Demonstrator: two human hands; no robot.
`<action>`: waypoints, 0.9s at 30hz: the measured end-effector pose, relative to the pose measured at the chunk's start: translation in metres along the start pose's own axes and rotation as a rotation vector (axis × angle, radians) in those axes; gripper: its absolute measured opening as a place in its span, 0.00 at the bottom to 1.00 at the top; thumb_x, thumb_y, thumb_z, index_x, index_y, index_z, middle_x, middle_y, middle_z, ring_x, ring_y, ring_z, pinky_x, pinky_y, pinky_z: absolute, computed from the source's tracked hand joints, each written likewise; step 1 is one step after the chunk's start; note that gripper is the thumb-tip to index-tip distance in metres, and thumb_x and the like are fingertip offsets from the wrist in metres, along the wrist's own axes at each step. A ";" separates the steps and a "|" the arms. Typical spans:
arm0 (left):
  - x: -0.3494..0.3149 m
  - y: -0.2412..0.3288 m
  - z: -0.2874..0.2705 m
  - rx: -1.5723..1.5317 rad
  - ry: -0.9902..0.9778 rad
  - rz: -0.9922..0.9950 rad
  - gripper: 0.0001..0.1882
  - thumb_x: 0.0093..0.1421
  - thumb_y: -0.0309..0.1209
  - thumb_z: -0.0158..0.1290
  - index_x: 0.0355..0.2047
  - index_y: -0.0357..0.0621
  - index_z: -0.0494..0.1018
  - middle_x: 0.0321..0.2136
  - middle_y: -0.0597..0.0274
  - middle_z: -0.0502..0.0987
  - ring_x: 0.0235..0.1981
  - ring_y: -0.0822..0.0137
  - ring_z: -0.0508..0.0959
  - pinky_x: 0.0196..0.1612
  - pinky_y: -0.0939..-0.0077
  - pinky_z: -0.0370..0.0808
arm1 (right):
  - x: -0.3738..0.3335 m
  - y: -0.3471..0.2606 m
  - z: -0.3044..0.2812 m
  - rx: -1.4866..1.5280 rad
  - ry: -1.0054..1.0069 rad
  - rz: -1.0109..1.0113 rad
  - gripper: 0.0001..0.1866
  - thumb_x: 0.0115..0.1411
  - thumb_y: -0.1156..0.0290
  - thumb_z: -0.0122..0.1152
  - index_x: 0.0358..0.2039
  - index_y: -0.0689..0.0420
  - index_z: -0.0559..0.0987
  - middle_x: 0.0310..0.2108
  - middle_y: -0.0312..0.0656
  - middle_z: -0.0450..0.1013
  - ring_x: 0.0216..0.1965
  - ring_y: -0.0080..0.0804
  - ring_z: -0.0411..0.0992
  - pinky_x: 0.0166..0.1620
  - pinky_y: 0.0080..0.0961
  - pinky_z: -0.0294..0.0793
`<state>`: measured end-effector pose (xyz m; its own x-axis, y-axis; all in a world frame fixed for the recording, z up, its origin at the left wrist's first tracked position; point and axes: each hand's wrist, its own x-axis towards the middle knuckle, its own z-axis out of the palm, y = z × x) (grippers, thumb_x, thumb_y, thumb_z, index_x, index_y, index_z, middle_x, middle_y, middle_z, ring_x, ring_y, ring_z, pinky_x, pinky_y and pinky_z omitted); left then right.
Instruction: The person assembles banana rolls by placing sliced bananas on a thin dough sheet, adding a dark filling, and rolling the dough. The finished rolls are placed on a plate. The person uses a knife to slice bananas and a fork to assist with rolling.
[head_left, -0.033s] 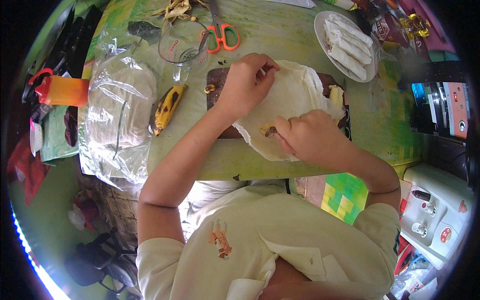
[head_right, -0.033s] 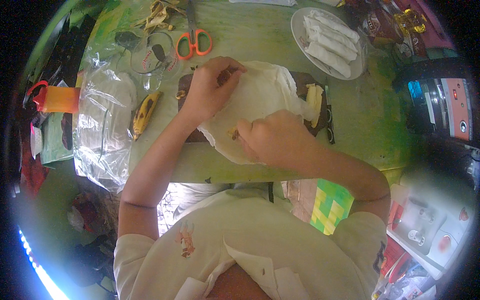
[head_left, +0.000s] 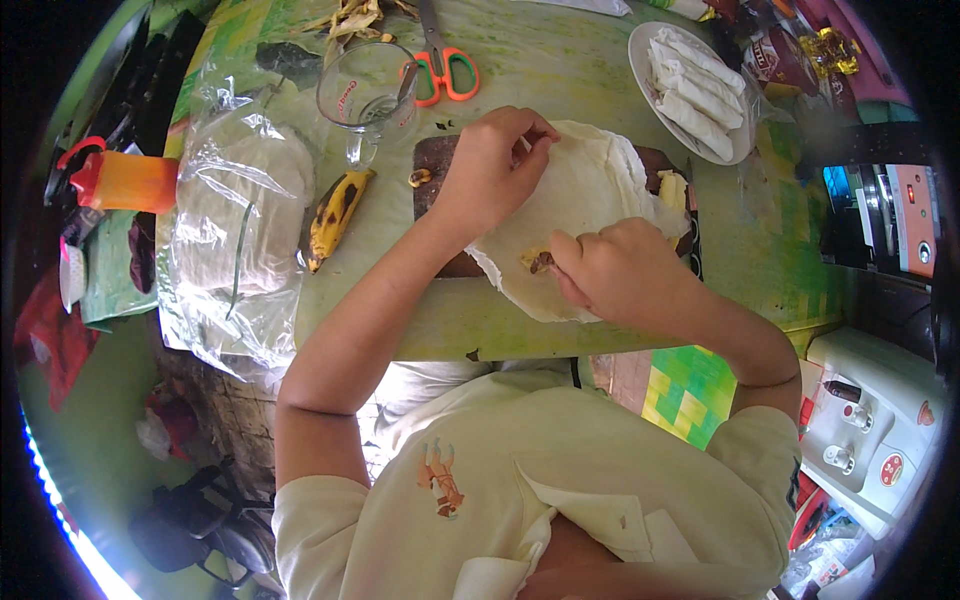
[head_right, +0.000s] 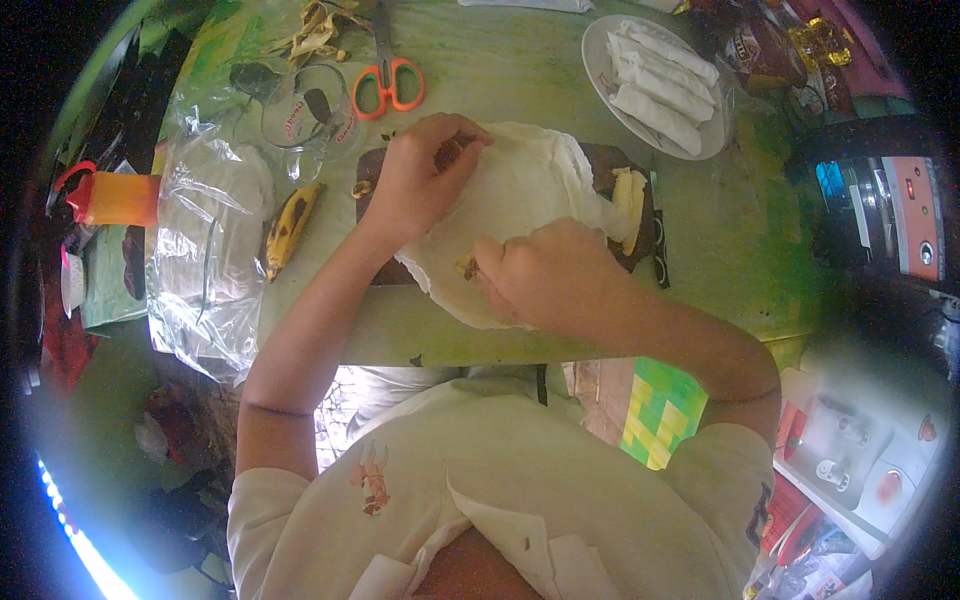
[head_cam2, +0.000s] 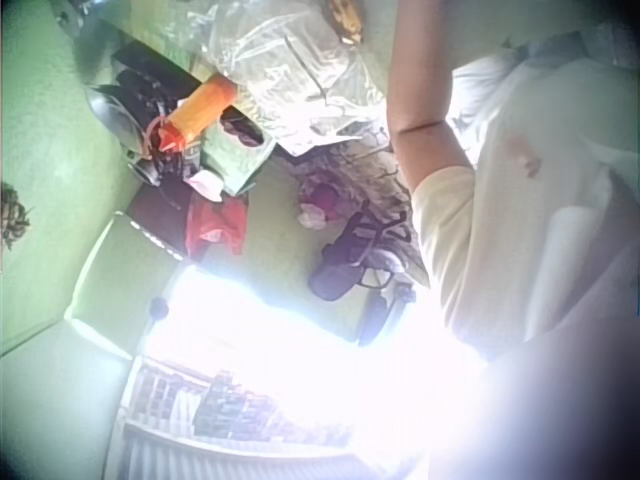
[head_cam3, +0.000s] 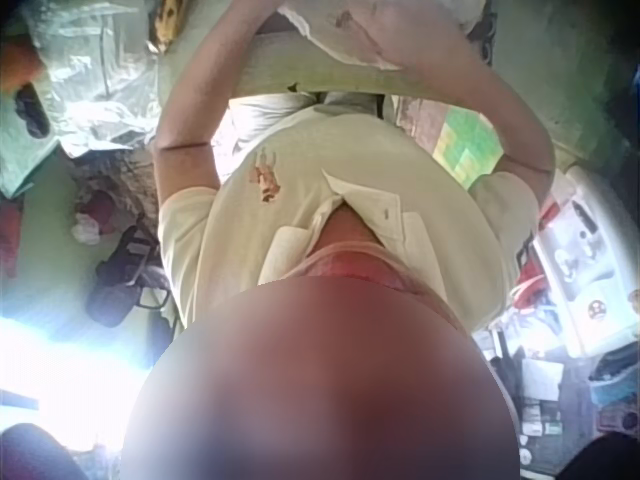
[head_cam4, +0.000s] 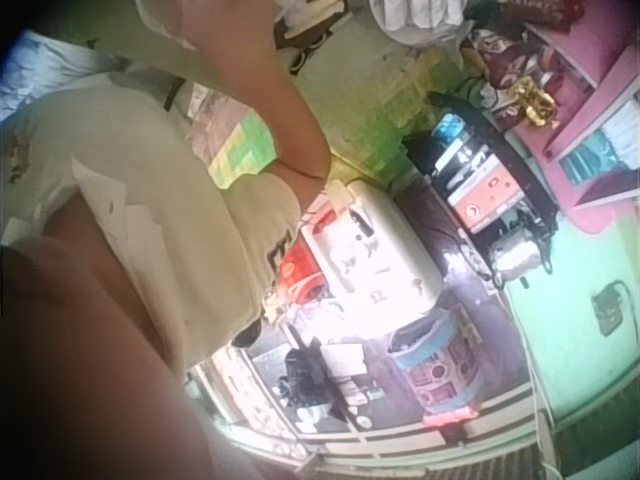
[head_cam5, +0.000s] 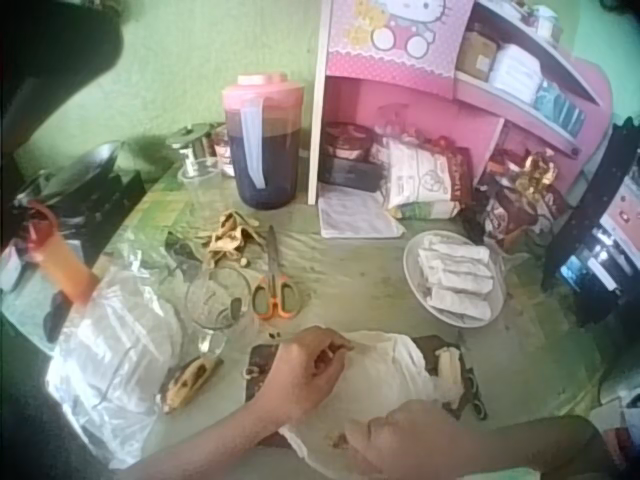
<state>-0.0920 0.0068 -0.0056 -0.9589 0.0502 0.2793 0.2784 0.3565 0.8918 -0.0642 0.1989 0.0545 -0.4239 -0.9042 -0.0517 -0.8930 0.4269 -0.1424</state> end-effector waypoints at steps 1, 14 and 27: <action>0.000 0.000 0.000 -0.001 0.002 0.002 0.08 0.60 0.24 0.54 0.39 0.36 0.78 0.30 0.55 0.79 0.25 0.71 0.75 0.32 0.75 0.73 | 0.001 0.001 0.000 -0.009 -0.005 -0.001 0.11 0.57 0.66 0.61 0.27 0.57 0.69 0.12 0.42 0.69 0.13 0.41 0.71 0.19 0.36 0.69; 0.004 -0.003 0.000 0.006 0.002 0.016 0.08 0.59 0.24 0.54 0.38 0.36 0.77 0.30 0.55 0.78 0.26 0.70 0.75 0.32 0.75 0.73 | 0.013 0.015 0.002 -0.044 0.029 -0.023 0.10 0.56 0.65 0.58 0.25 0.56 0.69 0.11 0.43 0.69 0.13 0.41 0.74 0.18 0.39 0.72; 0.004 -0.001 -0.001 0.022 0.001 0.027 0.08 0.59 0.23 0.54 0.38 0.35 0.77 0.30 0.53 0.79 0.26 0.68 0.77 0.32 0.75 0.74 | 0.014 0.022 0.004 -0.027 -0.004 0.021 0.10 0.58 0.64 0.57 0.27 0.56 0.70 0.12 0.44 0.70 0.15 0.44 0.75 0.20 0.41 0.74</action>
<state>-0.0958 0.0058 -0.0052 -0.9510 0.0590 0.3035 0.3029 0.3754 0.8760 -0.0896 0.1955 0.0467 -0.4424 -0.8949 -0.0584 -0.8875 0.4463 -0.1148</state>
